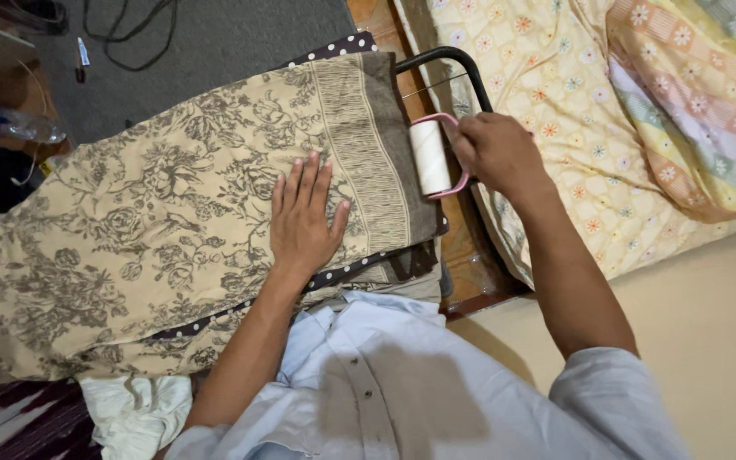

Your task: The person uses a pink lint roller to roll over a floral-patterned fabric laid on an ironing board. They repeatedly roll the lint roller across the fabric surface, occasionally repositioning the fabric with both hands to cover different areas.

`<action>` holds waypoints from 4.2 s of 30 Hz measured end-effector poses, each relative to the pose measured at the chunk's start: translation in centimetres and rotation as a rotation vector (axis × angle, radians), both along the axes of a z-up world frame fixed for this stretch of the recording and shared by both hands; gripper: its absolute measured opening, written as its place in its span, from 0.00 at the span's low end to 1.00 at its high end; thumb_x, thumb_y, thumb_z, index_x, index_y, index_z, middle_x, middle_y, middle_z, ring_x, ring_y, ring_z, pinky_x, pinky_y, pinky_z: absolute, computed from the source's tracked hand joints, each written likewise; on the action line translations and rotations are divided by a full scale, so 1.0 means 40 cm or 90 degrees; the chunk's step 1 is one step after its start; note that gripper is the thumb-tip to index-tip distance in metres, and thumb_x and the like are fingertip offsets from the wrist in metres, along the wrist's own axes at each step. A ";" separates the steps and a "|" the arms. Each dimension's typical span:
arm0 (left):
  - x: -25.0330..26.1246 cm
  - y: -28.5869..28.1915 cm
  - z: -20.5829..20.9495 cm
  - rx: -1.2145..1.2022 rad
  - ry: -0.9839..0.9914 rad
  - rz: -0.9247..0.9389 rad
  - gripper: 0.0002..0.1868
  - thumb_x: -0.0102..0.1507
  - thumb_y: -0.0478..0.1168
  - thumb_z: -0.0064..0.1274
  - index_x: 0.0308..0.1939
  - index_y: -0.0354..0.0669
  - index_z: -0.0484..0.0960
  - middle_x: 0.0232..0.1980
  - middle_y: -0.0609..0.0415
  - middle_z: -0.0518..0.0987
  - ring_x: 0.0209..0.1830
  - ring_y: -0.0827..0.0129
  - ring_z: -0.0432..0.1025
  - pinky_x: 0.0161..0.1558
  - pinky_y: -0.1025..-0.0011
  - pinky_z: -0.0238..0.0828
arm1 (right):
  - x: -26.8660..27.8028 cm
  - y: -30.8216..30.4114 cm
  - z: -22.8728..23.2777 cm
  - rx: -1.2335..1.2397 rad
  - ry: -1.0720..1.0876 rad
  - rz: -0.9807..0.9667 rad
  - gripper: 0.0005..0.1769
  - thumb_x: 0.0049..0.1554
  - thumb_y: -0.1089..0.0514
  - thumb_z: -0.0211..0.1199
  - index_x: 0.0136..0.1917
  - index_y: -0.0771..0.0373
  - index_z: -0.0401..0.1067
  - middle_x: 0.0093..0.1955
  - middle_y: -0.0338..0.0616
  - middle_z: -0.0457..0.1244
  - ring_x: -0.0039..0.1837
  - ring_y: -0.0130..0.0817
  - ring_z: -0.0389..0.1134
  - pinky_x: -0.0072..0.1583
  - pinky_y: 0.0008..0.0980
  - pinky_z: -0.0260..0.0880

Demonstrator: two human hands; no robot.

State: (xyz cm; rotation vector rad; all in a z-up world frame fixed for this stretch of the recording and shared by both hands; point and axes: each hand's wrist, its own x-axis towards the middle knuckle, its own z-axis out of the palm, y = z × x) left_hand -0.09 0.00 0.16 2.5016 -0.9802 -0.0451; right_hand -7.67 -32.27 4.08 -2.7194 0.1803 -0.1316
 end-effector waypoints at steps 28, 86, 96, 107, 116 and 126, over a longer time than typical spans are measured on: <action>0.045 0.358 -0.038 -0.006 -0.004 0.280 0.36 0.69 0.54 0.52 0.75 0.36 0.65 0.79 0.37 0.61 0.80 0.45 0.53 0.77 0.47 0.44 | 0.158 0.286 0.026 0.053 0.118 0.083 0.12 0.59 0.50 0.62 0.50 0.57 0.79 0.43 0.54 0.69 0.44 0.54 0.71 0.47 0.49 0.71; 0.016 0.699 -0.030 -0.019 0.046 0.526 0.33 0.71 0.47 0.44 0.76 0.34 0.62 0.81 0.40 0.58 0.81 0.49 0.52 0.79 0.52 0.43 | 0.309 0.732 -0.001 -0.004 0.159 0.187 0.12 0.63 0.58 0.58 0.54 0.63 0.78 0.44 0.54 0.71 0.38 0.43 0.72 0.44 0.42 0.74; 0.017 0.697 -0.034 -0.076 0.028 0.548 0.31 0.71 0.46 0.44 0.75 0.32 0.63 0.80 0.40 0.59 0.81 0.49 0.53 0.79 0.52 0.45 | 0.318 0.771 0.008 0.004 0.126 0.209 0.09 0.63 0.58 0.59 0.49 0.65 0.77 0.40 0.52 0.69 0.36 0.42 0.70 0.42 0.40 0.72; 0.006 0.702 -0.102 -0.037 0.000 0.534 0.26 0.71 0.39 0.43 0.73 0.34 0.66 0.81 0.38 0.60 0.83 0.50 0.53 0.82 0.51 0.43 | 0.371 1.048 0.003 -0.074 0.051 0.309 0.15 0.64 0.49 0.60 0.47 0.62 0.77 0.37 0.48 0.69 0.36 0.41 0.69 0.39 0.42 0.71; 0.015 0.704 -0.047 -0.098 0.038 0.535 0.33 0.70 0.53 0.51 0.72 0.34 0.68 0.80 0.38 0.60 0.81 0.48 0.53 0.78 0.51 0.45 | 0.301 0.799 0.028 -0.092 0.074 0.233 0.08 0.62 0.58 0.61 0.47 0.64 0.77 0.38 0.51 0.69 0.34 0.43 0.69 0.39 0.40 0.71; 0.012 0.703 -0.033 -0.100 0.025 0.532 0.33 0.69 0.52 0.53 0.71 0.33 0.69 0.79 0.37 0.60 0.80 0.47 0.54 0.78 0.50 0.45 | 0.295 0.797 0.064 -0.153 0.109 0.192 0.10 0.61 0.53 0.64 0.47 0.62 0.78 0.39 0.52 0.69 0.36 0.48 0.70 0.42 0.45 0.71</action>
